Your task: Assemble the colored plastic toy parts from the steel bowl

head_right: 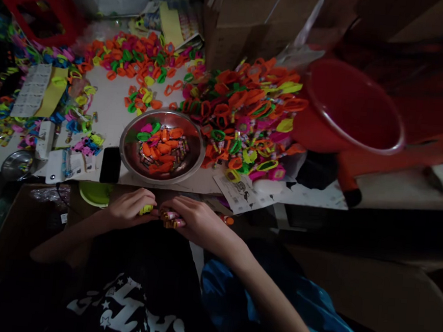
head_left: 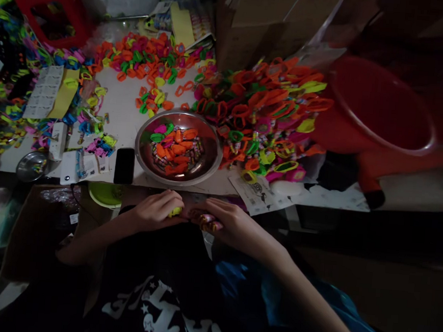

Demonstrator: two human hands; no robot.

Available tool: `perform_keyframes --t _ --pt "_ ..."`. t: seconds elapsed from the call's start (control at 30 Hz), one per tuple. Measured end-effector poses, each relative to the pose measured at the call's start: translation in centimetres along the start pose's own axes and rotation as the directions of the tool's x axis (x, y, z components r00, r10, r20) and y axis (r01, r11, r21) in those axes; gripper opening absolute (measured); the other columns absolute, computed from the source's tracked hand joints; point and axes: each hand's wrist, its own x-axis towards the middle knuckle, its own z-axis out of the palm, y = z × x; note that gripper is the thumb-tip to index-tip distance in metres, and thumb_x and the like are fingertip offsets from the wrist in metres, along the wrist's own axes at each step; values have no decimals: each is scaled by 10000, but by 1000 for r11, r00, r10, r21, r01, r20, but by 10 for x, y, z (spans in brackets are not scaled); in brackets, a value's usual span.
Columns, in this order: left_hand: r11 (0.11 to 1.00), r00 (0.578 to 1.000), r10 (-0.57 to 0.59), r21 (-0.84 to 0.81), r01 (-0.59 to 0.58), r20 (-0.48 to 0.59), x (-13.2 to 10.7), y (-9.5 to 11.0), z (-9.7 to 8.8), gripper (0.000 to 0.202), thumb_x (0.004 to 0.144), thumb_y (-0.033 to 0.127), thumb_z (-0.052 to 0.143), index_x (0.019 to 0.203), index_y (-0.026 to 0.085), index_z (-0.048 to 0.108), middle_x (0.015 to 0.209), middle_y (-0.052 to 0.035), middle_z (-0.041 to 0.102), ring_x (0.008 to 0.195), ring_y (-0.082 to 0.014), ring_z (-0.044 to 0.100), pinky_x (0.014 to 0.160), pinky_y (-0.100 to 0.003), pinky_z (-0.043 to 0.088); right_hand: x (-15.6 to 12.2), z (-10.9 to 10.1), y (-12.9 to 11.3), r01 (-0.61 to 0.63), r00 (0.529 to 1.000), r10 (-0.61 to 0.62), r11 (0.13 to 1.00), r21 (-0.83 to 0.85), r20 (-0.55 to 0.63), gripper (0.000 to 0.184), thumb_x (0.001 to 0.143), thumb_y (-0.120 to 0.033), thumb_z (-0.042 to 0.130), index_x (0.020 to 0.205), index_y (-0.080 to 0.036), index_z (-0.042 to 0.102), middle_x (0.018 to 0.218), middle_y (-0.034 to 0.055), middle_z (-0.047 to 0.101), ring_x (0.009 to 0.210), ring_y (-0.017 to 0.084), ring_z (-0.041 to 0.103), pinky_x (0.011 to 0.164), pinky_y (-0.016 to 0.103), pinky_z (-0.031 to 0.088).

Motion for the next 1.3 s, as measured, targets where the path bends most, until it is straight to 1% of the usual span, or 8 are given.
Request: perform_keyframes --t 0.33,0.6,0.8,0.97,1.1,1.2,1.27,1.3 --pt "997 998 -36 64 33 44 -18 7 6 230 970 303 395 977 105 510 910 -100 593 875 -176 584 752 -282 510 -2 20 4 113 990 -128 972 -208 -61 225 820 -56 388 958 -149 540 791 62 586 745 169 550 610 253 440" --pt "981 978 -186 69 180 94 -29 8 14 291 976 380 347 951 131 495 871 -74 561 839 -176 584 684 -281 504 -2 37 11 121 989 -135 976 -183 -66 241 806 -54 377 962 -162 525 785 58 568 745 174 520 615 263 437" --pt "928 933 -353 -101 359 75 -30 15 20 246 980 359 320 906 157 441 797 -25 537 647 -118 556 580 -236 469 0 39 12 180 974 -202 966 -188 -105 202 835 -89 366 958 -151 514 764 61 565 709 177 521 585 267 420" --pt "971 953 -231 -9 238 196 -30 12 15 238 978 330 345 917 148 486 876 -57 576 821 -162 589 705 -269 486 1 39 15 51 998 -48 993 -104 27 161 816 -81 448 922 -168 532 791 57 604 726 168 580 599 244 415" --pt "972 906 -208 -27 234 368 -32 7 11 289 933 425 459 980 150 537 953 -62 609 872 -173 605 736 -268 477 -1 36 19 -148 959 159 987 -61 234 102 817 -140 542 907 -187 555 746 26 635 661 155 609 546 217 377" --pt "936 866 -264 -105 337 424 -31 -8 7 370 896 485 513 1115 188 533 1054 -49 624 940 -174 617 795 -266 471 -7 26 26 -234 884 235 971 -52 404 29 816 -199 566 845 -194 565 677 2 625 575 132 582 505 208 346" --pt "892 852 -373 -109 438 368 -27 -26 1 338 920 458 482 1133 200 532 1055 -39 630 923 -158 622 803 -256 467 -11 11 36 -279 848 251 960 -9 467 111 822 -293 577 790 -187 565 650 4 613 566 127 564 509 210 359" --pt "877 850 -425 -94 472 311 -24 -36 -2 312 934 439 461 1117 199 540 1042 -37 632 907 -152 620 805 -255 465 -13 0 43 -300 855 260 954 18 448 175 825 -347 571 767 -183 564 649 10 608 581 131 562 522 216 377"
